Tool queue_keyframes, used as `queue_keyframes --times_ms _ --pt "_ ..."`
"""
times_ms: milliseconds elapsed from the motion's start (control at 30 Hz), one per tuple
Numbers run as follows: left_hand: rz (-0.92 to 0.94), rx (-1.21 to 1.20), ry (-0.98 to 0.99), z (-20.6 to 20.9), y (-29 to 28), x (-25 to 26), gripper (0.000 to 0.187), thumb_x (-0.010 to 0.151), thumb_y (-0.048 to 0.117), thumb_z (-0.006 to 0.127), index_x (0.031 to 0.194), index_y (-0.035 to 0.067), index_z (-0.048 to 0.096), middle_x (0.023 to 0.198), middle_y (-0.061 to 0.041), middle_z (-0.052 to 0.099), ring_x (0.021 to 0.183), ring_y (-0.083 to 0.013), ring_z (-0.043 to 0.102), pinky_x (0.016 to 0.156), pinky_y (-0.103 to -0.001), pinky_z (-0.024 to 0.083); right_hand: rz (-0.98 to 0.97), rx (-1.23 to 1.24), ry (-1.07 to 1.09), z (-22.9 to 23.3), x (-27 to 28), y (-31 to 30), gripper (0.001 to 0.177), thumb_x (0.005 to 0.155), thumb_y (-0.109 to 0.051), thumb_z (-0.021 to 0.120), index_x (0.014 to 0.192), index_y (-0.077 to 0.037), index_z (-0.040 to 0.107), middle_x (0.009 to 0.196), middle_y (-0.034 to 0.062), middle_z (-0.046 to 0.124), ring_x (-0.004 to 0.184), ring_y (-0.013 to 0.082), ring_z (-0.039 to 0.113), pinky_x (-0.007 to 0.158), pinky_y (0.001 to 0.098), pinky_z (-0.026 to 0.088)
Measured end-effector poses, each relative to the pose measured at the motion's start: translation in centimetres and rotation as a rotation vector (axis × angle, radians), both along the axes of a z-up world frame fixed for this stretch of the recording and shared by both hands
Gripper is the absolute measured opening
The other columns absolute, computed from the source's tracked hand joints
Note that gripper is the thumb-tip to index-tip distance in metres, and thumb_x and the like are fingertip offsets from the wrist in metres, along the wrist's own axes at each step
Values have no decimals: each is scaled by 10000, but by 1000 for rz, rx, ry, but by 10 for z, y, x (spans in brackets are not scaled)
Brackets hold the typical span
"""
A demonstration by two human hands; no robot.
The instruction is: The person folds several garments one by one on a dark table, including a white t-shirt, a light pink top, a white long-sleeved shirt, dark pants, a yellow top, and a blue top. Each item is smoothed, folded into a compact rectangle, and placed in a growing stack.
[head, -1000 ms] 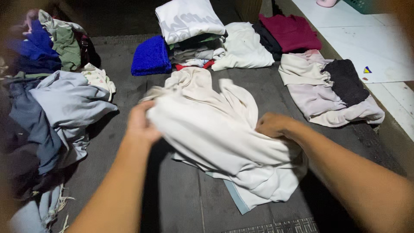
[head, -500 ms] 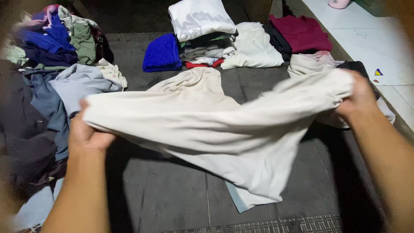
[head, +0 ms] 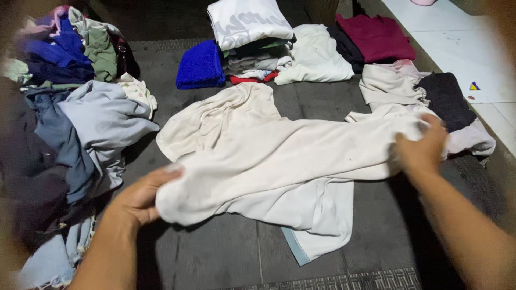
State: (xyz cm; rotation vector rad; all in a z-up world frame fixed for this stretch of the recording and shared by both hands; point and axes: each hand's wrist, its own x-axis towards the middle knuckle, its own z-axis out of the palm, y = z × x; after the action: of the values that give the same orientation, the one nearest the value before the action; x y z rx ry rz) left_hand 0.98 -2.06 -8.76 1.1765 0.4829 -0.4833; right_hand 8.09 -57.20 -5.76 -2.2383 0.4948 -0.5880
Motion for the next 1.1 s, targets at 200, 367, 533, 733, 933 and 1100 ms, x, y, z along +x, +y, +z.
queue_keyframes --times_ms 200,367,533,733,933,1100 --pt "385 -561 -684 -9 13 -28 623 1026 448 665 1501 72 524 1446 -116 605 1356 -297 549 1111 -524 441 407 -612 306 17 22 87 883 647 -239 868 1455 -290 516 1555 144 361 1448 500 257 972 803 283" --pt "216 -580 -104 -51 -9 -59 867 810 748 506 1351 79 605 1281 -187 698 1107 -397 674 921 -585 521 447 -637 714 4 23 113 553 787 -330 825 1304 -326 630 1330 82 599 1343 348 482 1024 760 342" --pt "-29 -577 83 -78 -71 -58 723 934 596 562 1380 28 557 1289 -238 640 1110 -416 667 967 -580 532 421 -429 347 -26 22 85 341 747 -47 759 1067 -155 713 1136 154 695 1127 353 652 928 513 533" --pt "-90 -725 -532 -3 -92 -3 752 923 615 551 1379 18 556 1291 -237 645 1116 -408 671 971 -570 537 717 273 -218 -18 75 67 231 941 -8 676 1158 -64 620 1170 111 672 1110 168 619 937 303 502" --pt "-562 -39 -256 13 -123 20 781 912 634 540 1378 8 555 1294 -235 650 1123 -400 675 976 -560 542 437 -2 -209 -20 86 59 454 1013 -209 738 1383 -22 553 1310 177 651 1172 226 608 939 335 482" --pt "-410 15 -190 -6 -129 28 806 903 650 530 1377 -1 555 1296 -234 654 1128 -394 679 980 -552 546 198 -263 546 -61 31 65 618 924 -536 710 1213 10 689 1211 285 694 1083 391 678 924 508 523"
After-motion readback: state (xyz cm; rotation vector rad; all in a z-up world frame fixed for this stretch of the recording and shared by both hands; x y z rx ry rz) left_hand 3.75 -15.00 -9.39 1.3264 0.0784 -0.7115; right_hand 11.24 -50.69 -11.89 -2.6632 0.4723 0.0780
